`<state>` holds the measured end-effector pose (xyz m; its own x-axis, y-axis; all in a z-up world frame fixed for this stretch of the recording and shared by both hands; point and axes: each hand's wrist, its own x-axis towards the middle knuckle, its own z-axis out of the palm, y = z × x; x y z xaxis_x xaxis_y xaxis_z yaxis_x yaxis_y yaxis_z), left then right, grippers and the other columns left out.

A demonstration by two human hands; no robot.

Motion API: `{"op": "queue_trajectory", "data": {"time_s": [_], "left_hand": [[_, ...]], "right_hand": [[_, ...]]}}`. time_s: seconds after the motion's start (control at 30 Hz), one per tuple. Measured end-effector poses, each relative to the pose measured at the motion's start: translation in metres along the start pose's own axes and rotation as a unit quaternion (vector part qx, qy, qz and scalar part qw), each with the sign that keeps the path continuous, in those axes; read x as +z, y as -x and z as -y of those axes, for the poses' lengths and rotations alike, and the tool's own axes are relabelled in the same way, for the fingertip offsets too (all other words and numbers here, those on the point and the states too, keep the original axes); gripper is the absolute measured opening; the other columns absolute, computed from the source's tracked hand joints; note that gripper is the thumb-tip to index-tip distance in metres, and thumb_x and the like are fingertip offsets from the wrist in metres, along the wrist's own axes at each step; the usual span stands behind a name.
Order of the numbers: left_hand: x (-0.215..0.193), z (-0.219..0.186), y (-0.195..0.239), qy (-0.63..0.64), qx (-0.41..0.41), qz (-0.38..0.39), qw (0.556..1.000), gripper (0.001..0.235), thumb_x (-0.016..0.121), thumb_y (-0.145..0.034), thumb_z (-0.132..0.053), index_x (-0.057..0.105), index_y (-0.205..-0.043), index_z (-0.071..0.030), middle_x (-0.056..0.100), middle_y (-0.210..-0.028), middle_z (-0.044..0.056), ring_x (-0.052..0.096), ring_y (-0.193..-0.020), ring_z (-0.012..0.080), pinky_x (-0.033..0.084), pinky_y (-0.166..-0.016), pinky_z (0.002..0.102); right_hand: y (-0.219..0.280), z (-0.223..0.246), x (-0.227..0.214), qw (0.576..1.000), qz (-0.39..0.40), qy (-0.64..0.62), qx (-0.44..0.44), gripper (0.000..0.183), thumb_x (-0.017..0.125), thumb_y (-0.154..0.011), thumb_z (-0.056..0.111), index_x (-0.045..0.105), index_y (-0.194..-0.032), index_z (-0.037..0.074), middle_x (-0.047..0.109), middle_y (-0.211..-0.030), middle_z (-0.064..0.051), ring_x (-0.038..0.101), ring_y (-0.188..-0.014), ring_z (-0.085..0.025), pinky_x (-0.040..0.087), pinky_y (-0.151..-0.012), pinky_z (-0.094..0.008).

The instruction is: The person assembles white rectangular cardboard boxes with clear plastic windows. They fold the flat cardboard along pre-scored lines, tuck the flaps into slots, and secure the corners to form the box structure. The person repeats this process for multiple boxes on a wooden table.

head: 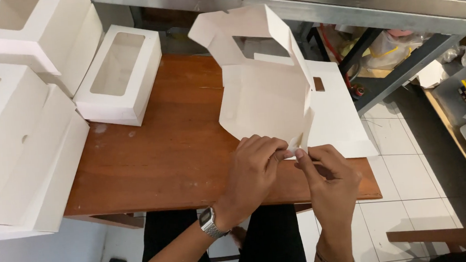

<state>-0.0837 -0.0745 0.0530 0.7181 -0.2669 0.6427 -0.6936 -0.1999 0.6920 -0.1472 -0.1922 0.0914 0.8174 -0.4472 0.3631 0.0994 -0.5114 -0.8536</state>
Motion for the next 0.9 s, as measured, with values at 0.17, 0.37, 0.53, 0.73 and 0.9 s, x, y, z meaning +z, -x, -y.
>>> {"op": "queue_trajectory", "data": {"time_s": [0.17, 0.37, 0.53, 0.73, 0.9], "left_hand": [[0.025, -0.004, 0.001, -0.141, 0.075, 0.0, 0.987, 0.007, 0.058, -0.099, -0.003, 0.064, -0.1, -0.005, 0.062, -0.082, 0.006, 0.054, -0.075, 0.0246, 0.042, -0.072, 0.037], [0.085, 0.006, 0.009, -0.303, 0.173, 0.047, 0.936, 0.008, 0.059, -0.095, 0.0, 0.06, -0.088, -0.005, 0.056, -0.079, 0.011, 0.054, -0.077, 0.0236, 0.044, -0.071, 0.038], [0.107, 0.016, 0.013, -0.293, 0.197, 0.057, 0.934, 0.01, 0.057, -0.099, -0.004, 0.06, -0.089, -0.002, 0.058, -0.077, 0.016, 0.059, -0.075, 0.0253, 0.051, -0.074, 0.041], [0.105, 0.014, 0.009, -0.361, 0.211, 0.064, 0.906, 0.01, 0.061, -0.099, -0.008, 0.062, -0.09, -0.003, 0.061, -0.078, 0.013, 0.061, -0.079, 0.0182, 0.054, -0.078, 0.039], [0.077, 0.02, 0.0, -0.324, 0.196, 0.08, 0.922, 0.018, 0.062, -0.09, 0.0, 0.056, -0.079, -0.012, 0.054, -0.074, 0.004, 0.05, -0.074, 0.0206, 0.042, -0.067, 0.034]], "right_hand": [[0.005, -0.029, 0.007, 0.995, -0.057, -0.08, 0.021, 0.015, 0.071, -0.098, 0.008, 0.071, -0.086, -0.001, 0.069, -0.08, -0.007, 0.071, -0.076, -0.016, 0.063, -0.077, -0.025], [0.015, -0.06, 0.019, 0.961, -0.107, -0.194, 0.166, 0.009, 0.065, -0.091, 0.001, 0.072, -0.091, 0.005, 0.067, -0.079, 0.0, 0.058, -0.077, -0.008, 0.05, -0.067, -0.02], [0.015, -0.076, 0.02, 0.944, -0.106, -0.246, 0.192, 0.009, 0.062, -0.088, -0.001, 0.067, -0.084, 0.006, 0.061, -0.075, 0.001, 0.054, -0.073, -0.009, 0.046, -0.062, -0.021], [0.016, -0.095, 0.018, 0.914, -0.112, -0.318, 0.228, 0.015, 0.058, -0.084, -0.004, 0.059, -0.074, 0.007, 0.053, -0.069, 0.002, 0.049, -0.065, -0.01, 0.042, -0.054, -0.021], [0.014, -0.107, 0.026, 0.897, -0.145, -0.364, 0.203, 0.015, 0.065, -0.099, 0.007, 0.067, -0.085, 0.004, 0.059, -0.073, 0.002, 0.054, -0.071, -0.006, 0.043, -0.063, -0.017]]}}
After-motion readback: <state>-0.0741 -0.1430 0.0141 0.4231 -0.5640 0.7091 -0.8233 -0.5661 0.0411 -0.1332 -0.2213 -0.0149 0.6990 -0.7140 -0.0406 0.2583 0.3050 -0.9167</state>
